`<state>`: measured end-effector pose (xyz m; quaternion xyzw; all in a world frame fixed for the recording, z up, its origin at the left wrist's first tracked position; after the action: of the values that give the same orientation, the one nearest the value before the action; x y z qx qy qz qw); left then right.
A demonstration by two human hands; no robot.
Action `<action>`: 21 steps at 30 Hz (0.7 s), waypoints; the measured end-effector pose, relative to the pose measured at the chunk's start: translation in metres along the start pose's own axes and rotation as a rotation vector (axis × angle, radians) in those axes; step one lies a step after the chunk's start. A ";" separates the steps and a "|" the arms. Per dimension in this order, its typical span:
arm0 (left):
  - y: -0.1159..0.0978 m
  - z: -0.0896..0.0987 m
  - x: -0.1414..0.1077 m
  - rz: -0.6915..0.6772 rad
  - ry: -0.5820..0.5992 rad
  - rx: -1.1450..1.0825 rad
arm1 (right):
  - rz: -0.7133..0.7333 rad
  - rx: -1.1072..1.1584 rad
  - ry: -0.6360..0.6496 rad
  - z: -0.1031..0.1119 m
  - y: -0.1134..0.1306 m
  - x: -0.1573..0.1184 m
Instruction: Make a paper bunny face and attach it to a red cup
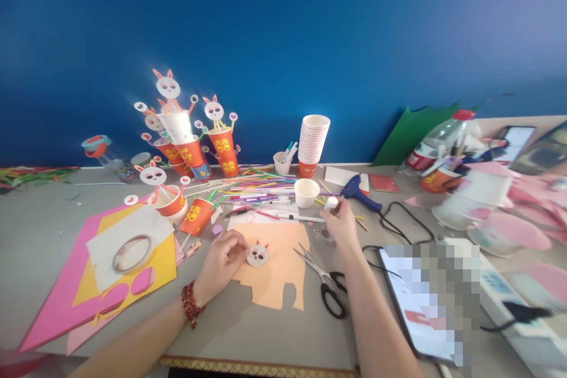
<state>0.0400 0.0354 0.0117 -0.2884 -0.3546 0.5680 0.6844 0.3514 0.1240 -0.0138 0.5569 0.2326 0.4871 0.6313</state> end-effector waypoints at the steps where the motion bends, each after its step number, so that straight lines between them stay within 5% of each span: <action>1: 0.000 0.000 0.000 -0.006 0.002 0.044 | 0.003 -0.030 0.010 0.000 -0.001 0.000; 5: -0.003 0.008 0.003 -0.081 -0.038 0.170 | 0.024 -0.139 0.018 0.004 0.000 0.000; 11: -0.004 0.055 0.016 -0.157 -0.328 0.391 | 0.193 -0.069 0.019 0.000 0.042 -0.017; 15: 0.006 0.061 0.022 -0.128 -0.184 0.606 | 0.252 0.163 0.244 -0.017 0.068 -0.038; 21: 0.016 0.051 0.020 -0.044 -0.071 0.473 | 0.369 0.070 0.674 -0.041 0.088 -0.070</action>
<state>-0.0083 0.0574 0.0318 -0.0920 -0.2416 0.6298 0.7325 0.2569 0.0738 0.0401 0.4193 0.3392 0.7401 0.4018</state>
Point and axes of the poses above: each hand's wrist, its own x-axis towards the middle knuckle, its own z-axis out of the back of the hand, y = z × x, the point moved 3 cm from there along x, towards the middle knuckle, and after that the axes turned 7 degrees about z, right-handed, at the moved point
